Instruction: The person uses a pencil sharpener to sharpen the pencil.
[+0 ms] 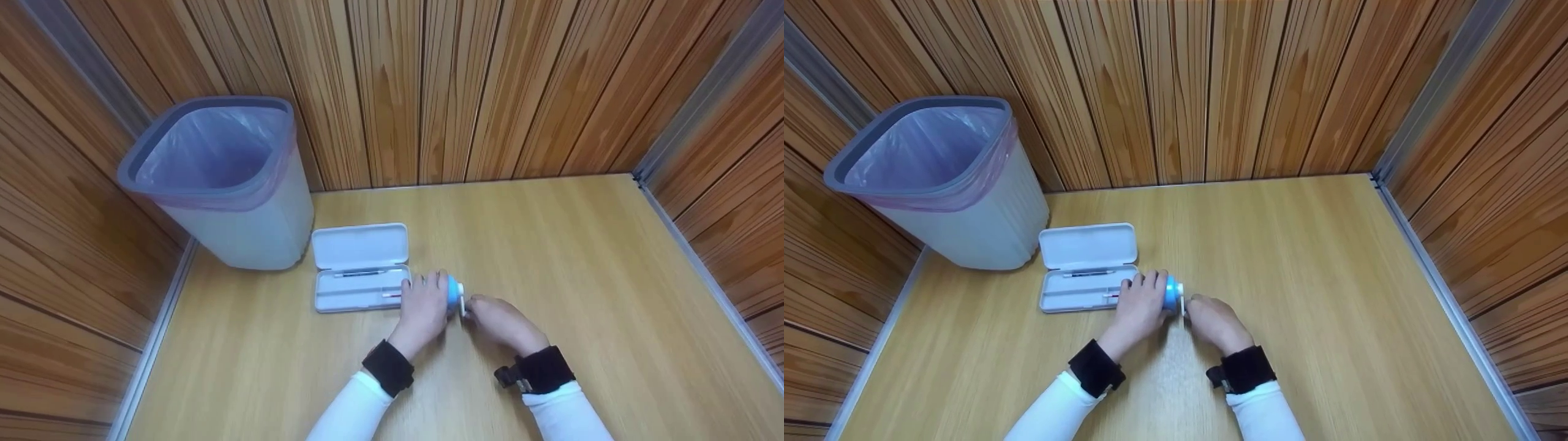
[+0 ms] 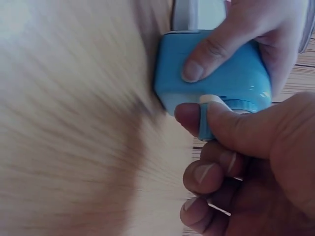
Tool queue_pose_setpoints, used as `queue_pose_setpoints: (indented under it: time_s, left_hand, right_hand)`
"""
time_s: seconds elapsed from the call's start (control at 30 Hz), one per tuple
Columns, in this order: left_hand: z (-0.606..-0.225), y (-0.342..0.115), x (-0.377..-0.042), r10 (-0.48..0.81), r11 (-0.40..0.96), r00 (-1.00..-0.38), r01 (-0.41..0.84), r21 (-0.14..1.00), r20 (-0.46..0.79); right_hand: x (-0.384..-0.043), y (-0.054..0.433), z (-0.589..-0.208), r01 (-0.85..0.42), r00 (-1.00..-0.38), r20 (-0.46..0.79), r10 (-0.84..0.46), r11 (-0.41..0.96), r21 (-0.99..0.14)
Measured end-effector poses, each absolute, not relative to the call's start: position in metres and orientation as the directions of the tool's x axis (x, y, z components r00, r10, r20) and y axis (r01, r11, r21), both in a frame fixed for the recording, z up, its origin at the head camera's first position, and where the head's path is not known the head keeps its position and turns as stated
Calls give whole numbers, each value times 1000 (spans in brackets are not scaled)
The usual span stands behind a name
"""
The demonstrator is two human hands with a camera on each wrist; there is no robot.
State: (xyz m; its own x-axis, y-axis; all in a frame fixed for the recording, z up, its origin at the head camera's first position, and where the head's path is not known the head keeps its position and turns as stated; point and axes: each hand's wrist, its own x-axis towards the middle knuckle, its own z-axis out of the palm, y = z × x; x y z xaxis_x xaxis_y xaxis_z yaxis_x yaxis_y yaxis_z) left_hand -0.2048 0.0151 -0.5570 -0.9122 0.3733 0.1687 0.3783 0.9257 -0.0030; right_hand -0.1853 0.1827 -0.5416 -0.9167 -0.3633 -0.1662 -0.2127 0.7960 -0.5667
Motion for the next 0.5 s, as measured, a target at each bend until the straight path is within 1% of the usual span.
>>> queue_pose_setpoints:
  time_s: [0.1,0.2,0.27,0.3,0.37,0.47,0.5]
  left_hand:
    - [-557,16,-205,364,929,-920,370,15,146]
    - [-557,17,-205,365,929,-922,370,22,127]
    - [-557,17,-205,367,929,-922,371,11,121]
    - [-556,17,-205,367,929,-923,370,5,116]
    - [-556,17,-206,366,930,-924,368,-4,108]
    - [-555,17,-206,366,930,-926,367,-5,91]
    - [-554,17,-206,365,930,-927,367,-3,86]
  right_hand:
    - [-184,183,-539,-237,-913,-157,-377,802,-549]
    - [-183,183,-537,-229,-915,-164,-370,807,-544]
    - [-182,184,-535,-165,-922,-194,-335,794,-585]
    - [-182,184,-534,-165,-923,-192,-334,793,-586]
    - [-181,184,-532,-109,-929,-213,-302,774,-623]
    - [-181,184,-530,-174,-928,-167,-333,785,-594]
    - [-181,184,-530,-230,-923,-133,-361,796,-560]
